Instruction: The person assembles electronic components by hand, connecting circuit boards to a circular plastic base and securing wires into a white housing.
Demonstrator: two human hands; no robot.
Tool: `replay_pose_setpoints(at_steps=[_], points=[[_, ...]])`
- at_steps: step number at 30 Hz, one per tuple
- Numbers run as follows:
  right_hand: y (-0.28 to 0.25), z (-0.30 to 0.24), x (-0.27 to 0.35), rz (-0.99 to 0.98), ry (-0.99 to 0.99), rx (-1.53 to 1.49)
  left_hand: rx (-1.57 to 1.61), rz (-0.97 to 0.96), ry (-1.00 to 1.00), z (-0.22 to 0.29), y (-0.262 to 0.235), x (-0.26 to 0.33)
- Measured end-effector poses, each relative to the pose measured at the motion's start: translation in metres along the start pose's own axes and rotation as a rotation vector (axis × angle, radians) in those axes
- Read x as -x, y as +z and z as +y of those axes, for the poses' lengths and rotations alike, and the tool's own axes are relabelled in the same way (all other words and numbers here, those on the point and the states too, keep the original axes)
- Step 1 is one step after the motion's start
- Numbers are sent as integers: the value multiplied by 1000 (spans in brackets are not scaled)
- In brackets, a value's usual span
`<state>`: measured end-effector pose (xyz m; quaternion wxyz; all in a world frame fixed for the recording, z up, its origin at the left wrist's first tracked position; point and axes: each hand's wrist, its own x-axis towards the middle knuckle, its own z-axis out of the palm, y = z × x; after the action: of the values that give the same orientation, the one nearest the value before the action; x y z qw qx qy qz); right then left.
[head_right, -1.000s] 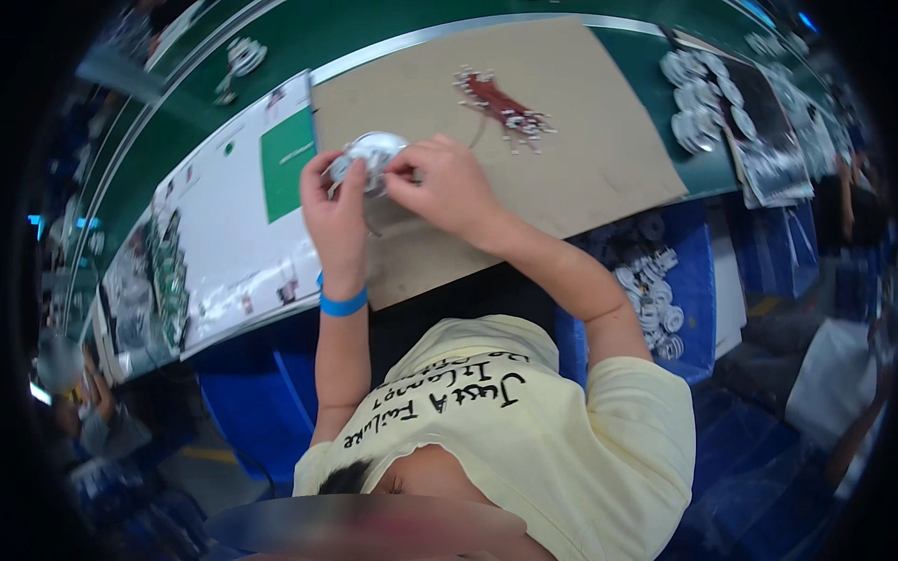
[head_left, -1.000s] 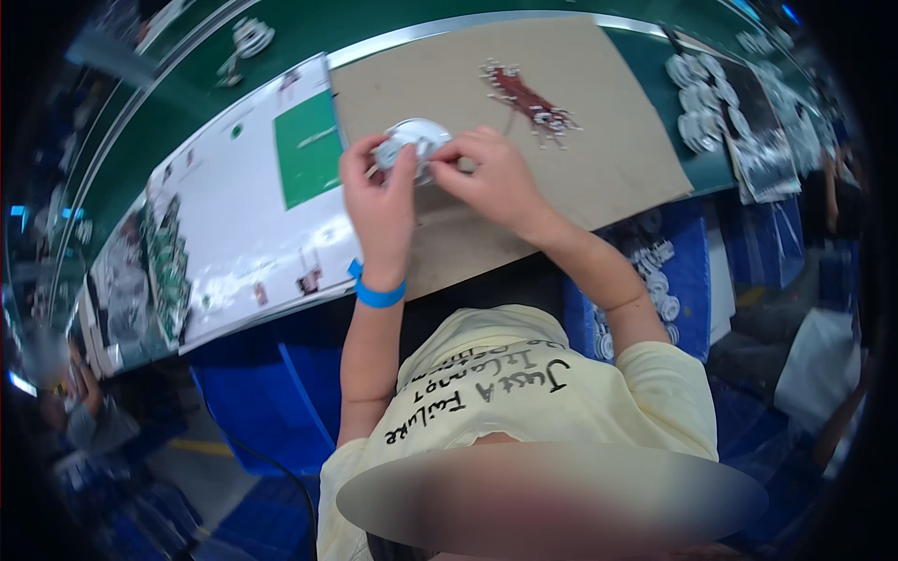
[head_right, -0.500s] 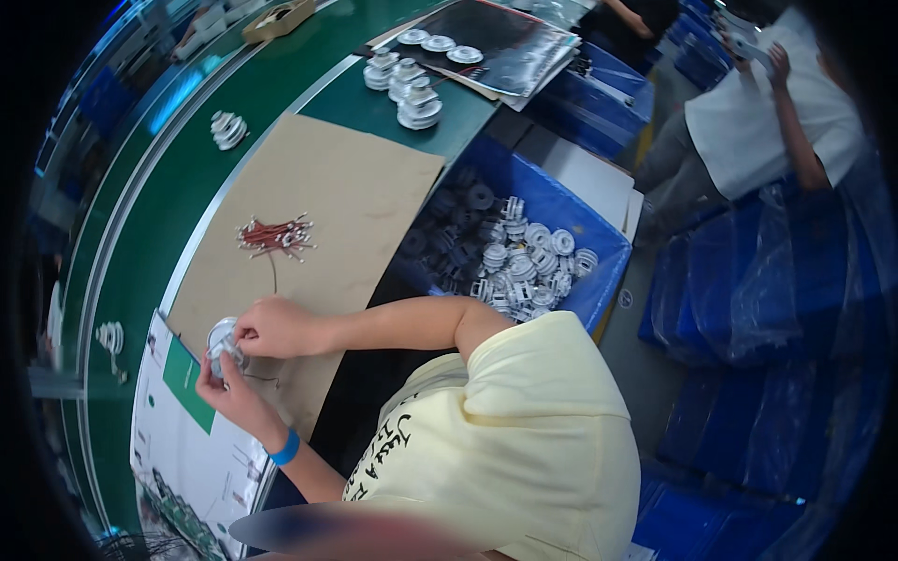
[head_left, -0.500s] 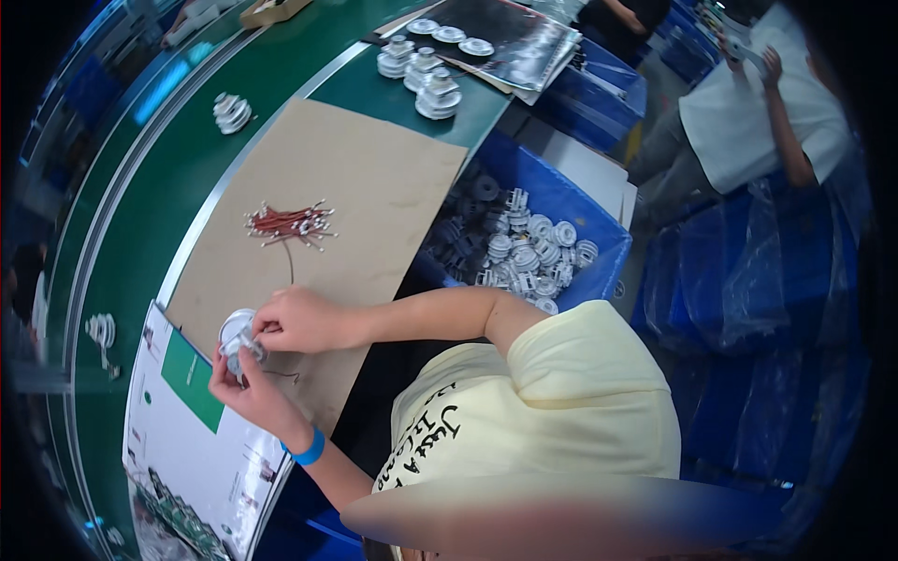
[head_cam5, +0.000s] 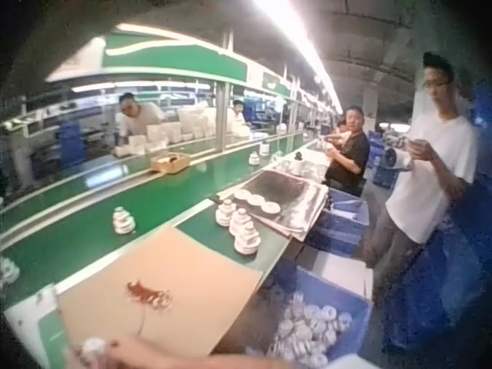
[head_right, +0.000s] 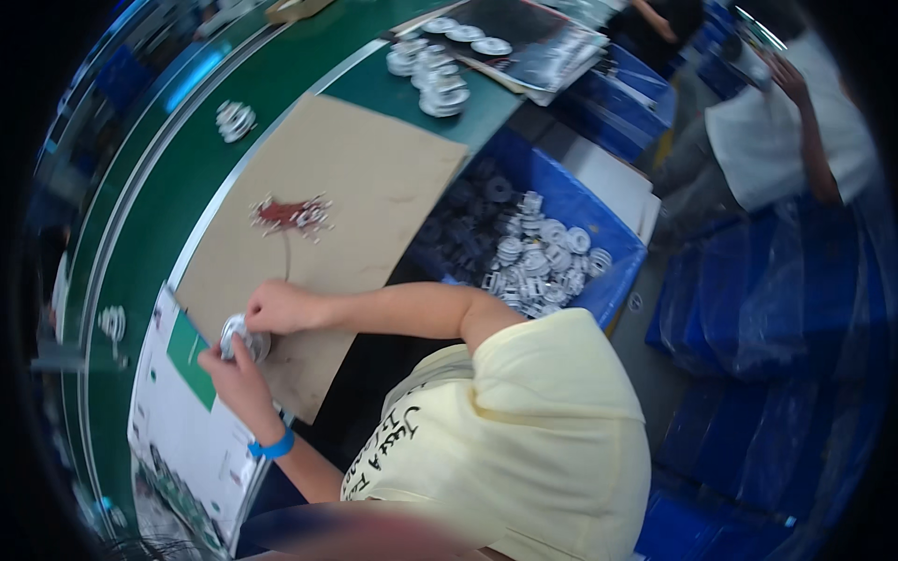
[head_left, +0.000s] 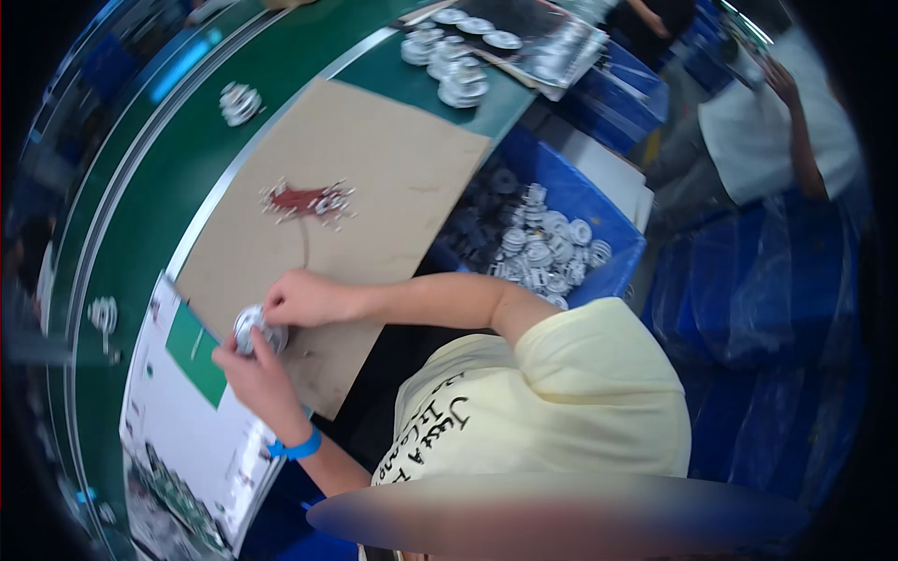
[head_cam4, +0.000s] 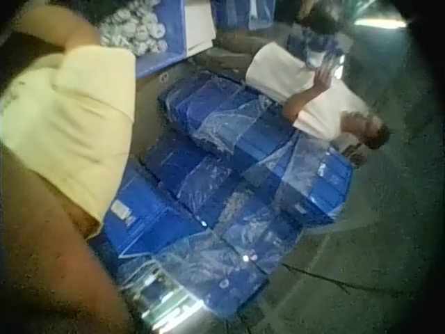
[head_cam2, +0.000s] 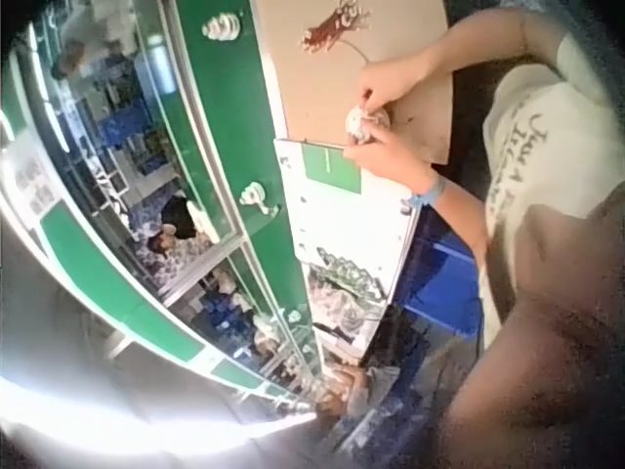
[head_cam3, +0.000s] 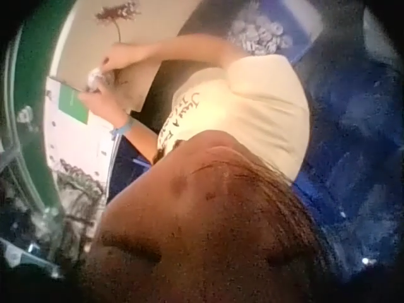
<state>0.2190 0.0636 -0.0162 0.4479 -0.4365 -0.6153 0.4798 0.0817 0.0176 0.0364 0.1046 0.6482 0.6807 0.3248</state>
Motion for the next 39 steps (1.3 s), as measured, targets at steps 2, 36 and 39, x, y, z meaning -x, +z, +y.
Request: replay_pose_setpoints(at_steps=[2,36,39], points=[[1,-4,-9,-51,86,7,-68,15,69,-15,3,-9],[37,-38,-47,-303,396,-27,152,-138,75,-58,-40,-37],[39,-31,-48,-318,385,-1,137,-112,94,-56,-39,-35]])
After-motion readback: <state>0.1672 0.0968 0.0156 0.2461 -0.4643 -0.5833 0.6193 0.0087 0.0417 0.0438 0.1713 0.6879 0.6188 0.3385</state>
